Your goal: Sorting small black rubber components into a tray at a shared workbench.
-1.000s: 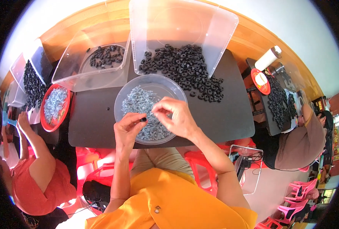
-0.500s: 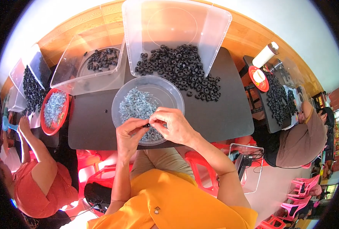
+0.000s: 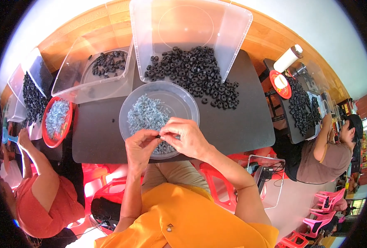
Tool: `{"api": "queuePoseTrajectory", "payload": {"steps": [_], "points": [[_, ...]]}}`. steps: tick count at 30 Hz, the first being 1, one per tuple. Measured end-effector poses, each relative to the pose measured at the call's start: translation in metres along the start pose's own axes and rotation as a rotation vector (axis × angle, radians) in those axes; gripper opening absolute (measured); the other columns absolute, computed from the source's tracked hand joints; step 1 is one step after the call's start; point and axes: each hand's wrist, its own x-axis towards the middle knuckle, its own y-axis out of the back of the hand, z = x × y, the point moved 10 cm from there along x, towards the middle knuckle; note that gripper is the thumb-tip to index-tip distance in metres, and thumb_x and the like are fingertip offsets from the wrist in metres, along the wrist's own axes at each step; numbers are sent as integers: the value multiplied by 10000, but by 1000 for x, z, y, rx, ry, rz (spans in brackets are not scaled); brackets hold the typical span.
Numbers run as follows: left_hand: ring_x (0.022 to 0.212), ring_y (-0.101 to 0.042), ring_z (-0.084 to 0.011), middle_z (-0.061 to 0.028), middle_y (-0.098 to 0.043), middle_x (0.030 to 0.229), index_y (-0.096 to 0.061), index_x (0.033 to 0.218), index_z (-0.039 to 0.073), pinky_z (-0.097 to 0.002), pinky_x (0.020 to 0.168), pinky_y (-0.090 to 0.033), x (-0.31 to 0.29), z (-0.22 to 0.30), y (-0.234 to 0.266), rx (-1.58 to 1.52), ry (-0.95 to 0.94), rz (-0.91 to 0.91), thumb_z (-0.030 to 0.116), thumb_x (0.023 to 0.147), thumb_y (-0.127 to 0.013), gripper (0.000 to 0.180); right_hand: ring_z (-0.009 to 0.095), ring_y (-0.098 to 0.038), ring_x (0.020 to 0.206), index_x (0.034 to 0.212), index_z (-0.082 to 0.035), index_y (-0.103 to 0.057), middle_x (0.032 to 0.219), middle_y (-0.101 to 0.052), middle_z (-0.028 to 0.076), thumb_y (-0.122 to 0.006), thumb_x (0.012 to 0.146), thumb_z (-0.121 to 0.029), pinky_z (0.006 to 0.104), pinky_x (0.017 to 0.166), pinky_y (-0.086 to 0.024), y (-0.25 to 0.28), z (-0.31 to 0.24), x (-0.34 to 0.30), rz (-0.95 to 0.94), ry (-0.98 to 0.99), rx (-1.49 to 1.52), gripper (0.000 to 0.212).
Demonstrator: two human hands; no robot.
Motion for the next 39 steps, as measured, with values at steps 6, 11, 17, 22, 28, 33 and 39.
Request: {"api": "queuePoseTrajectory", "payload": {"steps": [6,11,17,22,28,33,39], "points": [[803,-609,-115,-54,-636,880,-628,924,-19,-226,710,-497,0,-16,10,-194,108,62,-88,758,-639,180,214,-607,751,924,-41,-675,833,-614,90,-627,777,-44,306,676,-488,15,3,15,12,39,-111,154],[769,-627,-124,-66,-647,869,-622,899,-17,-210,657,-495,1,-13,11,-167,65,95,-96,755,-622,164,319,-543,943,1078,-16,-592,990,-577,145,-588,826,-132,390,833,-437,99,104,64,428,-77,-672,277],[777,-622,-123,-72,-643,863,-622,886,-19,-218,676,-503,2,-14,6,-166,63,91,-101,750,-621,159,403,-453,1090,1115,13,-545,1153,-433,256,-646,795,-341,470,863,-468,91,174,127,249,-658,-746,487],[783,-596,-95,-43,-637,855,-630,892,1,-199,683,-490,0,-16,6,-147,99,79,-121,734,-643,200,422,-476,1074,1134,-26,-533,1184,-426,261,-688,742,-286,458,897,-445,41,177,181,262,-587,-637,495],[789,-600,-100,-48,-638,863,-627,892,-5,-202,690,-487,-1,-18,10,-108,112,93,-120,735,-644,195,416,-476,1080,1246,-75,-451,1281,-385,205,-624,787,-195,459,917,-421,7,149,196,79,-358,-562,505],[789,-598,-92,-38,-635,852,-633,894,1,-202,686,-489,-2,-19,9,-111,126,76,-91,743,-654,178,322,-514,1092,1206,-55,-512,1235,-500,140,-534,857,-160,399,935,-415,40,169,172,54,-203,-684,365],[786,-593,-88,-29,-626,856,-635,900,0,-202,685,-496,-1,-20,9,-141,120,61,-87,748,-650,175,316,-544,1056,1009,-65,-650,1136,-577,135,-503,694,116,375,928,-436,125,175,127,259,-21,-527,392]]}}
